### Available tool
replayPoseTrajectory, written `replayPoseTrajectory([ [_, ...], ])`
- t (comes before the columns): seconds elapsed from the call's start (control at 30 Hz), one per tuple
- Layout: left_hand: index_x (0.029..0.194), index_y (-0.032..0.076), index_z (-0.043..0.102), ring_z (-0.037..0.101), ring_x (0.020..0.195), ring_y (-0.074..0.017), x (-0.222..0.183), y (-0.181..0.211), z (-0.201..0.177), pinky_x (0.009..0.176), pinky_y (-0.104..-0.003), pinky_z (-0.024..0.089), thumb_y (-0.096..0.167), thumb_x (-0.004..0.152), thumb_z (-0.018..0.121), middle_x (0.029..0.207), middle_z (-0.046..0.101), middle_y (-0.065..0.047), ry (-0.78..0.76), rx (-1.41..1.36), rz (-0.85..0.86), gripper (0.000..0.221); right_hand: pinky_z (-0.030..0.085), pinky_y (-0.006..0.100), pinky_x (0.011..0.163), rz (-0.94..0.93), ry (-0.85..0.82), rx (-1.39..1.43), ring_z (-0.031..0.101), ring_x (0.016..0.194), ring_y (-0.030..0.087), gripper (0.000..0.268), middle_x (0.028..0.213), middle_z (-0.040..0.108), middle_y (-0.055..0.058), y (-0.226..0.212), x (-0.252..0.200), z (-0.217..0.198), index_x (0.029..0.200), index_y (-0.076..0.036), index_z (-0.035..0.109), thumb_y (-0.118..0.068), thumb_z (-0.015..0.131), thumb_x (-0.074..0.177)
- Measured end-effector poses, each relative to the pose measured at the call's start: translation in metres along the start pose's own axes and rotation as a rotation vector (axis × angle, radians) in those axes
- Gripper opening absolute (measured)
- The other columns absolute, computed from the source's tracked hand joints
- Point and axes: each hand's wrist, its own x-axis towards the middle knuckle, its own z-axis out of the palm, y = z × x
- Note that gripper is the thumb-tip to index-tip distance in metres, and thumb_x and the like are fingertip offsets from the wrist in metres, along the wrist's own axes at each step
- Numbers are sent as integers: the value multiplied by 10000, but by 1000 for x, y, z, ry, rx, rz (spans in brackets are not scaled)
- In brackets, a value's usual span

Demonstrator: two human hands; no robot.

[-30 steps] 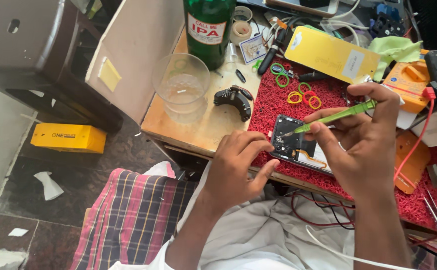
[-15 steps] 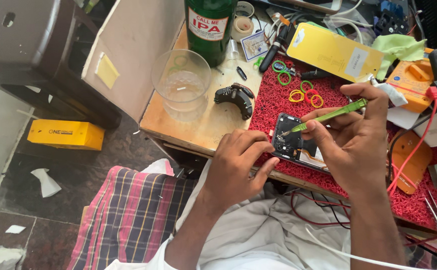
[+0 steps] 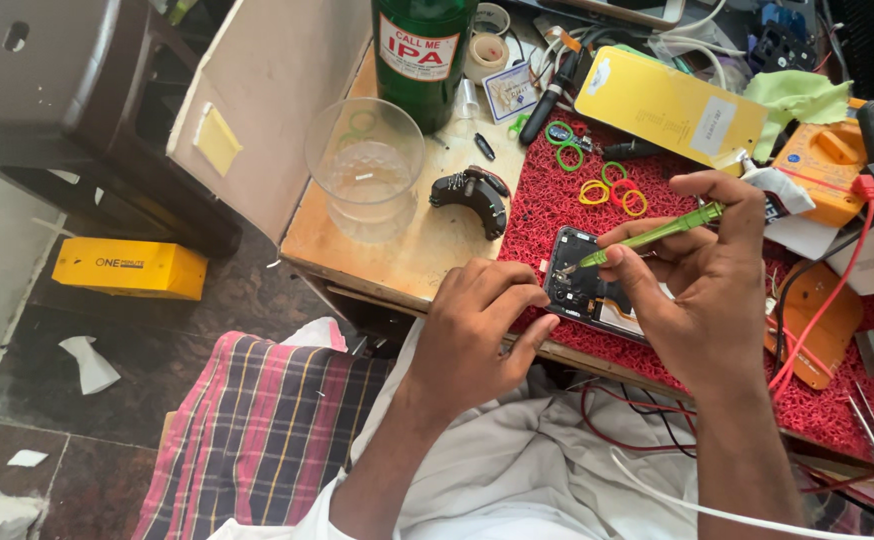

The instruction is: The person uses a green screwdriver to remove screws from the back of a disassembled smartphone. They place the screws into a clear plastic cup and continue unscrewing additional fasteners from the device.

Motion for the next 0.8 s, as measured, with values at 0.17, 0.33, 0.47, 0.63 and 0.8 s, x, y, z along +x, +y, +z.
replayPoseTrajectory([
  [0.17, 1018, 76, 691, 615, 1095, -250, 0, 0, 0, 938, -406, 471, 188, 897, 792, 1124, 654, -50, -5, 5, -2, 194, 614, 273, 884, -20, -6, -47, 733, 1013, 186, 568, 1091, 721, 184, -5, -1, 2, 1400, -63, 301, 108, 664, 997],
  [0.33, 1022, 77, 692, 616, 1102, -248, 0, 0, 0, 942, -403, 473, 181, 893, 797, 1130, 657, -48, 6, 9, -9, 196, 631, 286, 871, -73, -19, -211, 744, 1005, 181, 532, 1075, 733, 167, -16, -4, 8, 1364, -44, 331, 86, 675, 980],
  [0.47, 1017, 79, 687, 619, 1109, -245, 0, 3, 3, 947, -404, 473, 173, 885, 800, 1144, 664, -42, 20, 4, -32, 198, 641, 302, 864, -272, -113, -424, 764, 1044, 211, 506, 1099, 719, 167, -26, -5, 8, 1322, -19, 351, 68, 695, 961],
  [0.63, 1017, 78, 681, 618, 1115, -246, 2, 5, 5, 956, -407, 468, 170, 875, 802, 1180, 673, -44, 20, 7, -51, 208, 596, 340, 718, -330, -129, -565, 760, 877, 221, 437, 938, 718, 149, -28, 1, 10, 1224, -27, 419, -7, 744, 932],
  [0.8, 1014, 80, 680, 617, 1122, -252, 2, 7, 3, 954, -414, 464, 173, 859, 802, 1192, 673, -50, 22, 13, -51, 218, 562, 346, 671, -461, -139, -548, 733, 840, 220, 470, 964, 695, 159, -29, 8, 8, 1232, -10, 381, -93, 757, 962],
])
